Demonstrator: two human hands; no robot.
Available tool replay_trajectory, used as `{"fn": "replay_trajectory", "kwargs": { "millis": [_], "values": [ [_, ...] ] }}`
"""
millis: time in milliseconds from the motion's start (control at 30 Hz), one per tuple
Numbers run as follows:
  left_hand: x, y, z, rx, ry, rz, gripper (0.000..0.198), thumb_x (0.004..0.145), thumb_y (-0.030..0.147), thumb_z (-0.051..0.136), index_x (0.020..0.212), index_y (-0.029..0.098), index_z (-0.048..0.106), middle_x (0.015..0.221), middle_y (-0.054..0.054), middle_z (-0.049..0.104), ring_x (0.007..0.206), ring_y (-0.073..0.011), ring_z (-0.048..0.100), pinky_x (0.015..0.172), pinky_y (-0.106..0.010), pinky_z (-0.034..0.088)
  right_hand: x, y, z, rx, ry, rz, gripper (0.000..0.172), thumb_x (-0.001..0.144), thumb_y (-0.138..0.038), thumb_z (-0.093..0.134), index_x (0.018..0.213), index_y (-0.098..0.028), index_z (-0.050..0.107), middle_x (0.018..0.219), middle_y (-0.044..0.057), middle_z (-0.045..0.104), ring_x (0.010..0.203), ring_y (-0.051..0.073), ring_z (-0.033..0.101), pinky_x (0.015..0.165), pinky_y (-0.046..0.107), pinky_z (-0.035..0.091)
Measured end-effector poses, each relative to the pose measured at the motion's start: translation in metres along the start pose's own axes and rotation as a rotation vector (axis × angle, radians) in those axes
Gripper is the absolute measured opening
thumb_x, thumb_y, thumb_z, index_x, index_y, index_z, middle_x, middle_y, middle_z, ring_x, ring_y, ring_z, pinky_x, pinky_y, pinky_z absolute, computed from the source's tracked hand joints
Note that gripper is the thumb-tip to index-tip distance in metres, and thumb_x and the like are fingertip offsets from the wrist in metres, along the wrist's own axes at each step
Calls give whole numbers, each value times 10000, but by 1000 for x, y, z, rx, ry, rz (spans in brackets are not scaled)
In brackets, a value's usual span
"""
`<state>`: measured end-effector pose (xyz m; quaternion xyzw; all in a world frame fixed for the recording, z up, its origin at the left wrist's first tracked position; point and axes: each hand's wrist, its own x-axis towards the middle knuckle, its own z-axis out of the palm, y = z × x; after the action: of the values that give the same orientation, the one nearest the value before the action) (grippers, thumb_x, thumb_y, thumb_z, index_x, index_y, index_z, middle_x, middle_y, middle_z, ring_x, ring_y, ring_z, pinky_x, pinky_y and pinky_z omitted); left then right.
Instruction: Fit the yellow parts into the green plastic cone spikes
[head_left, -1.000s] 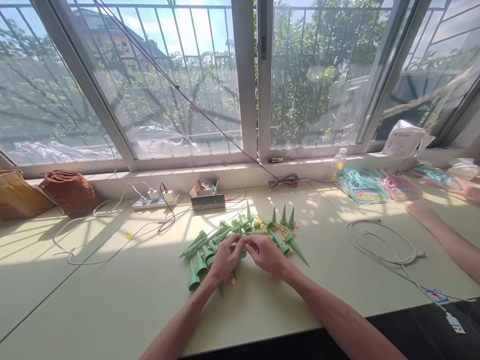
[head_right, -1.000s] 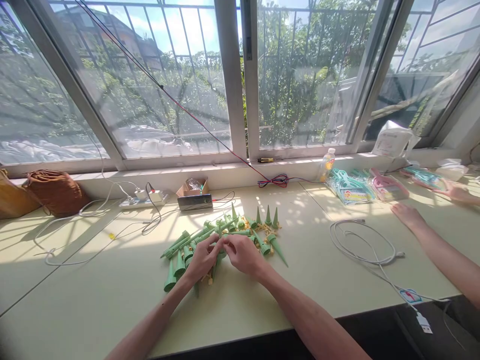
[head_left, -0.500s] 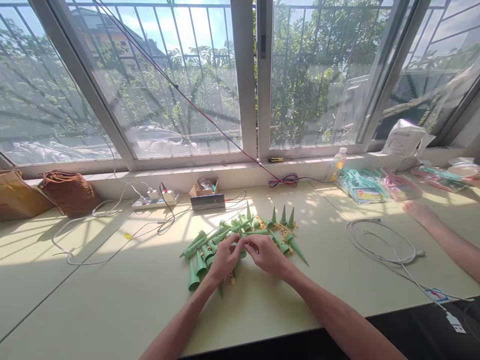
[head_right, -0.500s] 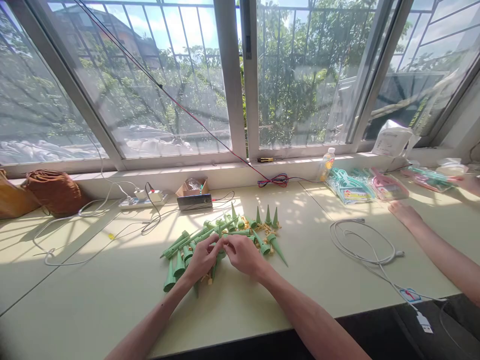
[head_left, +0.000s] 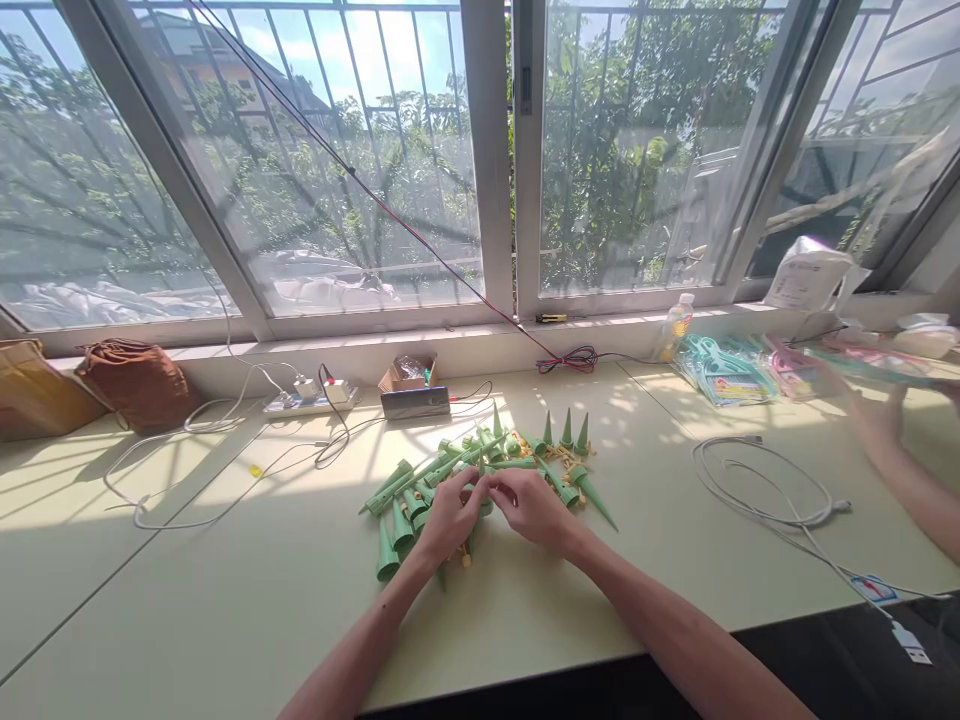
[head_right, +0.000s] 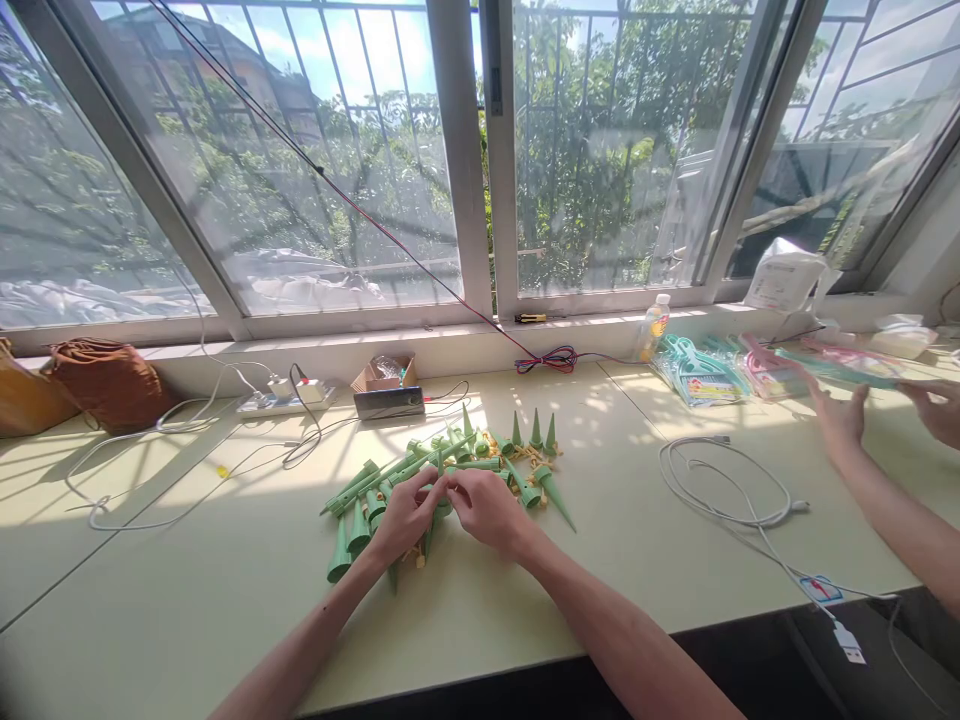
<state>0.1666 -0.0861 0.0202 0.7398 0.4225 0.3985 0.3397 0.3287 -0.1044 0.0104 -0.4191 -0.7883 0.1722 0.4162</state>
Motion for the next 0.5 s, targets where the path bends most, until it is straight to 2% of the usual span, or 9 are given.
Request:
{"fn": "replay_trajectory", "kwargs": {
  "millis": [500],
  "values": [
    [1, -1, 0, 33, -7, 0, 362, 879, 483, 512, 688, 188, 419, 631, 49, 396, 479, -82, 345, 469, -215, 245, 1, 0, 0, -9, 3, -18, 189, 932, -149, 478, 788, -177, 597, 684, 13, 559, 610, 138, 478, 571, 242, 334]
  ]
}}
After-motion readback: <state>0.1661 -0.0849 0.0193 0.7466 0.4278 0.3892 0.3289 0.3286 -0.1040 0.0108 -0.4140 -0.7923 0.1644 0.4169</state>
